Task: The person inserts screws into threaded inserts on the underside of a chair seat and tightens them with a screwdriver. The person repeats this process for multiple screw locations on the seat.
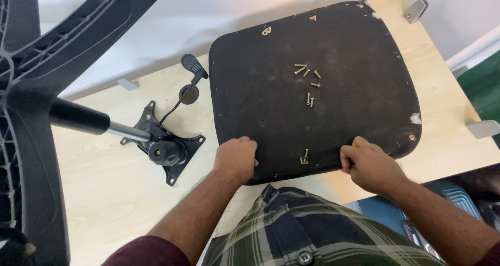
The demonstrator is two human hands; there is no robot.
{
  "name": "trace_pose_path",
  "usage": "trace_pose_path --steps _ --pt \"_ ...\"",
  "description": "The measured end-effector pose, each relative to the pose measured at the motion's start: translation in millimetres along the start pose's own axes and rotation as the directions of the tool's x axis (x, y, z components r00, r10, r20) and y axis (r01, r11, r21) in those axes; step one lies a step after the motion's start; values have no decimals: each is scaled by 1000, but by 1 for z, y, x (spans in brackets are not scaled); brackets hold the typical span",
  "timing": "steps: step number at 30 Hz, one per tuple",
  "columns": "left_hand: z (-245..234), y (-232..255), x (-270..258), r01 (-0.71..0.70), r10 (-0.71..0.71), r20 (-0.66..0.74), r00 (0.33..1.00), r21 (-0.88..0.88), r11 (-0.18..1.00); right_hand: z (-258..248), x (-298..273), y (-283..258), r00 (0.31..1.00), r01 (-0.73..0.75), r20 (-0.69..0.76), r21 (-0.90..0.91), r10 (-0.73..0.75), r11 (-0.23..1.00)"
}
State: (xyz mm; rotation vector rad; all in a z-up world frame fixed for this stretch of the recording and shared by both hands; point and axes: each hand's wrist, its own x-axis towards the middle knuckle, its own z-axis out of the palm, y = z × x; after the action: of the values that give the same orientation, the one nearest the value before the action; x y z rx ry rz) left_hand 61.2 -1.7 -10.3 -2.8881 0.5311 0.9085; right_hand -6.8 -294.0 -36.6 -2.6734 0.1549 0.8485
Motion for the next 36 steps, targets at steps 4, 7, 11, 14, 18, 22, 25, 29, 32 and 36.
trace_pose_path --steps 4,7,11,14,18,22,25,29,32,36 --pt "1 -2 -2 -18 18 -24 1000 -1 1000 -1 0 -2 1000 -2 7 -6 2 1000" --pt "1 -1 -2 -16 16 -21 1000 -1 1000 0 -1 0 1000 9 -9 5 -9 1000" --pt "1 -1 0 -20 20 -17 1000 9 1000 4 1 3 999 16 -36 22 -16 1000" --pt "3 -1 1 -32 33 -33 999 23 999 7 2 3 999 22 -50 22 -21 1000" --pt "7 -4 -3 -54 55 -65 996 15 998 6 -1 3 996 40 -77 41 -36 998" --pt "7 -3 -4 -45 45 -73 996 -4 999 6 0 2 998 13 -54 22 -12 1000" --pt "5 -3 -4 -45 46 -53 998 14 999 7 0 2 998 22 -67 28 -21 999" --pt "4 -1 -5 -20 21 -25 999 16 1000 7 0 1 999 6 -40 21 -5 1000" --pt "4 0 -8 -13 13 -27 1000 6 1000 5 0 1 1000 3 -29 4 -3 1000" --pt "3 0 -9 -5 5 -11 1000 6 1000 7 -1 1 999 6 -43 7 -5 1000"
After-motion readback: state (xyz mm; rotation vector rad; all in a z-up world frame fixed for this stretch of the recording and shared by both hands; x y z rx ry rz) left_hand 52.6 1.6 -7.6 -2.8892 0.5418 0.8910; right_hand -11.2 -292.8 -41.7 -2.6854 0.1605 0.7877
